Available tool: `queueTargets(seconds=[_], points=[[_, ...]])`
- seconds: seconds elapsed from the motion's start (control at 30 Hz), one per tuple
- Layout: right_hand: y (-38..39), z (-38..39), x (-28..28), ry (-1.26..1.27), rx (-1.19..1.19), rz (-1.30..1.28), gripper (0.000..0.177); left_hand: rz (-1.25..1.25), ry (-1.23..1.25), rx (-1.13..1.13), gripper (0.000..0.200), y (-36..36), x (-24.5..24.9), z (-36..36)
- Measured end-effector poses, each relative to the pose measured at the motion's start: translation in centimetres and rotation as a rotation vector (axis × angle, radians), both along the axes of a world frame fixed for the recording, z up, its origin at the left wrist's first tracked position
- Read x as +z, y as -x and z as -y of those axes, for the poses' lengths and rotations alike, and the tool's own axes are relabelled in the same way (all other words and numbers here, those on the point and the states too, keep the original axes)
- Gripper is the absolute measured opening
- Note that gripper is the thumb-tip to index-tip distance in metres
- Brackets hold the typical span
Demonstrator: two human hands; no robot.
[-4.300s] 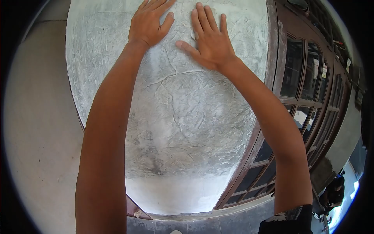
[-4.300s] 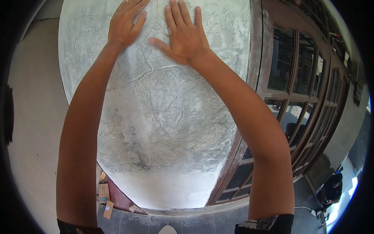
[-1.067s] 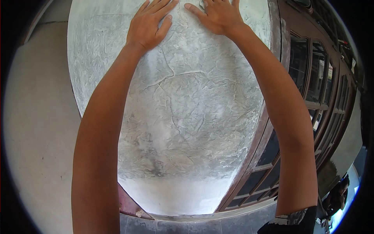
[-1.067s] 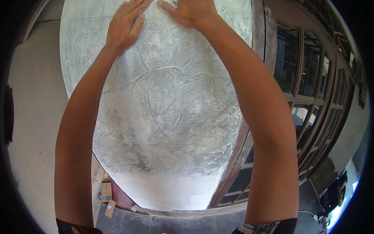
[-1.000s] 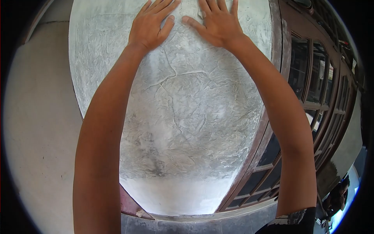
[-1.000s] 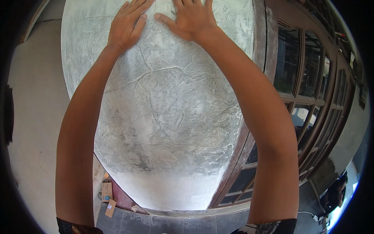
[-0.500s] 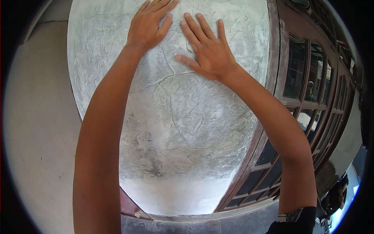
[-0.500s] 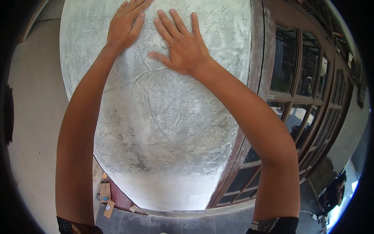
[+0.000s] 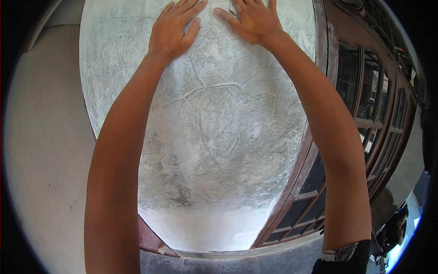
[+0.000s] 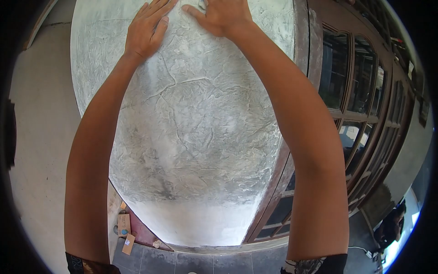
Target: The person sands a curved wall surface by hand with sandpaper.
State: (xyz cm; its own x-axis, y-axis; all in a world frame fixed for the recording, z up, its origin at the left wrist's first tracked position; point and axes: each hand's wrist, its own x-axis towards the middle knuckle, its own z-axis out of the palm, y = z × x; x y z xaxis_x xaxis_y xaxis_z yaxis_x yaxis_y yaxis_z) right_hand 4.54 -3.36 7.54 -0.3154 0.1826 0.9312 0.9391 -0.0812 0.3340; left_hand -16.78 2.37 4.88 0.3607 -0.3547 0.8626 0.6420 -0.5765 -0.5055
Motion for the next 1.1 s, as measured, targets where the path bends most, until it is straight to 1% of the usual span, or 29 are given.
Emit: queueTargets(seconds=[0.03, 0.1, 0.17, 0.2, 0.23, 0.3, 0.37, 0.4, 0.43, 0.5, 0.57, 0.6, 0.63, 0.7, 0.73, 0.77, 0.83, 0.87, 0.9, 0.93, 0.97, 1.03, 1.1], points=[[0.2, 0.1, 1.4, -0.004, -0.007, -0.065, 0.089, -0.004, 0.001, 0.001, 0.053, -0.1, -0.1, 0.0], [0.7, -0.4, 0.6, -0.055, -0.022, -0.046, 0.088, 0.012, 0.009, -0.014, 0.051, -0.1, 0.0, 0.0], [0.5, -2.5, -4.3, -0.259, 0.080, 0.158, 0.090, 0.017, 0.015, -0.041, 0.051, 0.2, -0.1, 0.0], [0.7, -2.9, -7.2, -0.228, 0.178, 0.217, 0.090, 0.022, 0.020, -0.070, 0.050, 0.2, -0.2, 0.0], [0.8, -2.6, -9.1, -0.147, 0.224, 0.281, 0.090, 0.027, 0.017, -0.076, 0.050, 0.2, -0.1, -0.3], [-0.2, -2.9, -6.9, -0.226, 0.162, 0.330, 0.090, 0.089, 0.028, -0.108, 0.050, 0.2, 0.0, -0.7], [-0.4, -2.1, -1.5, -0.089, -0.072, 0.066, 0.089, 0.093, 0.020, -0.093, 0.049, 0.0, -0.1, -0.4], [0.0, -0.4, 0.6, -0.044, 0.015, -0.023, 0.090, 0.095, 0.009, -0.072, 0.049, 0.1, -0.2, -0.3], [0.3, -0.4, 1.3, -0.042, 0.016, -0.040, 0.093, 0.092, 0.010, -0.066, 0.049, 0.2, -0.2, -0.5], [0.7, -1.1, -0.6, -0.053, -0.003, 0.017, 0.096, 0.082, 0.011, -0.082, 0.050, 0.3, -0.1, -0.8], [1.2, -0.8, -6.1, 0.002, 0.049, 0.176, 0.098, 0.078, 0.009, -0.076, 0.050, 0.3, 0.0, -0.6], [1.3, -1.0, -8.3, 0.021, 0.114, 0.252, 0.097, 0.079, 0.005, -0.071, 0.050, 0.2, -0.2, -0.6], [0.8, -1.1, -7.8, 0.022, 0.109, 0.255, 0.097, 0.082, 0.005, -0.076, 0.050, 0.1, -0.3, -0.5], [0.1, -1.3, -4.7, -0.026, 0.040, 0.182, 0.094, 0.084, -0.006, -0.039, 0.051, 0.1, -0.3, -0.4], [0.2, -0.8, -2.3, -0.020, 0.023, 0.031, 0.090, 0.081, -0.006, -0.033, 0.051, 0.1, -0.3, -0.4], [0.5, 0.4, -1.2, -0.034, 0.041, -0.059, 0.090, 0.084, -0.005, -0.031, 0.051, 0.1, -0.3, -0.5], [1.0, -0.3, -0.5, -0.022, -0.044, -0.096, 0.091, 0.085, -0.007, -0.027, 0.051, 0.1, -0.2, -0.5], [1.1, -1.0, -1.7, -0.118, -0.030, -0.013, 0.091, 0.084, -0.001, -0.046, 0.051, 0.2, -0.2, -0.5], [0.8, -2.3, -4.1, -0.209, -0.017, 0.070, 0.091, 0.082, 0.009, -0.066, 0.051, 0.2, -0.3, -0.5], [1.0, -2.8, -7.0, -0.271, 0.133, 0.188, 0.088, 0.081, 0.014, -0.070, 0.051, 0.2, -0.4, -0.6], [1.6, -2.5, -9.7, -0.166, 0.220, 0.236, 0.088, 0.084, 0.019, -0.069, 0.051, 0.2, -0.5, -0.7], [0.8, -2.2, -9.6, -0.081, 0.194, 0.310, 0.086, 0.100, 0.004, -0.071, 0.051, 0.1, -0.2, -0.6], [-0.2, -2.6, -4.6, -0.246, 0.104, 0.165, 0.087, 0.095, 0.014, -0.066, 0.050, 0.2, -0.3, -0.7]])
